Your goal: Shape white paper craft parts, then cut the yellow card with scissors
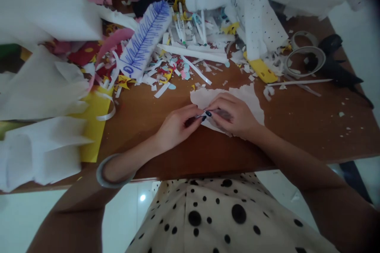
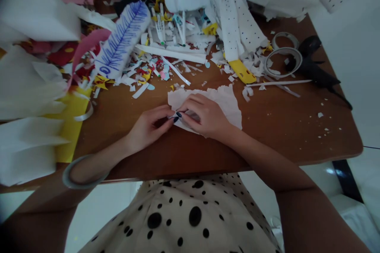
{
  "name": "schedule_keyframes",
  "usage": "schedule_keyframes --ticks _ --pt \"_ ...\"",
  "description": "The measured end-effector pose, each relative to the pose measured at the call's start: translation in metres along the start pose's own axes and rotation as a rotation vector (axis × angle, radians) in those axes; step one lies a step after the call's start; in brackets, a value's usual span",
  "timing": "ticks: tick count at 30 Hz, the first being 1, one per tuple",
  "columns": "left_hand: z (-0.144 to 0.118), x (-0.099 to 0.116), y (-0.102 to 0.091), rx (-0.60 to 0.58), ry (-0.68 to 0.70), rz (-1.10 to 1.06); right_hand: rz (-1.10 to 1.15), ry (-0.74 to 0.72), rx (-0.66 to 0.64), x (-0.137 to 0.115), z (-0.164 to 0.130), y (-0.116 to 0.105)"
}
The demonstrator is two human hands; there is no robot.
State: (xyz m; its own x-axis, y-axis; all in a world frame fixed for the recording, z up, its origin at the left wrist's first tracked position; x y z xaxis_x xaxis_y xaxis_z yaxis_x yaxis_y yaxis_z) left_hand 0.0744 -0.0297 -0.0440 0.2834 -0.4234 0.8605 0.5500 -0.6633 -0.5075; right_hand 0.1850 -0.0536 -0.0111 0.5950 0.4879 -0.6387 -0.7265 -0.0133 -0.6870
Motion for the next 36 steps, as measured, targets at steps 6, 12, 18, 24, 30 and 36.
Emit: schedule_keyframes --ticks 6,12,18,24,30,36 --pt "-0.0005 -0.0015 0.0002 -0.006 -0.011 -0.006 0.075 0.04 -0.027 0.002 0.0005 -0.0003" --pt "-0.0008 -0.0011 0.0011 -0.001 -0.005 0.005 0.11 0.026 -0.019 0.0015 0.0002 0.0007" --pt "-0.0005 -0.0017 0.0009 0.002 -0.012 -0.012 0.094 0.04 -0.03 0.0025 0.0005 0.002" --pt "-0.0006 -0.0007 0.0002 0.005 -0.014 -0.016 0.122 0.035 -0.031 0.0027 0.0001 0.0014" --pt "-0.0003 0.0007 0.0009 -0.002 -0.008 -0.013 0.099 0.038 -0.035 0.0042 0.0004 0.0037" --pt "0.0002 0.001 0.0004 0.006 -0.012 -0.015 0.114 0.042 -0.039 0.0032 0.0005 0.0021"
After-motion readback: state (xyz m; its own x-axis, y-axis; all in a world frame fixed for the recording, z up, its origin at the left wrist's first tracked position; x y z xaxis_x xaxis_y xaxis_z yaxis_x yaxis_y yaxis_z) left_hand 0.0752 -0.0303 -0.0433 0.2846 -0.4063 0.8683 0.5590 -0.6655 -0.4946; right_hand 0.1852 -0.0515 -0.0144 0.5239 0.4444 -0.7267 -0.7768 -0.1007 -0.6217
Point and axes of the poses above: each hand's wrist, its own z-axis towards the middle knuckle, its own y-axis out of the palm, x = y × z, the point moved 9 cm from there along z, towards the middle knuckle, and after that the axes turned 3 degrees about -x, right-handed, at the moved point
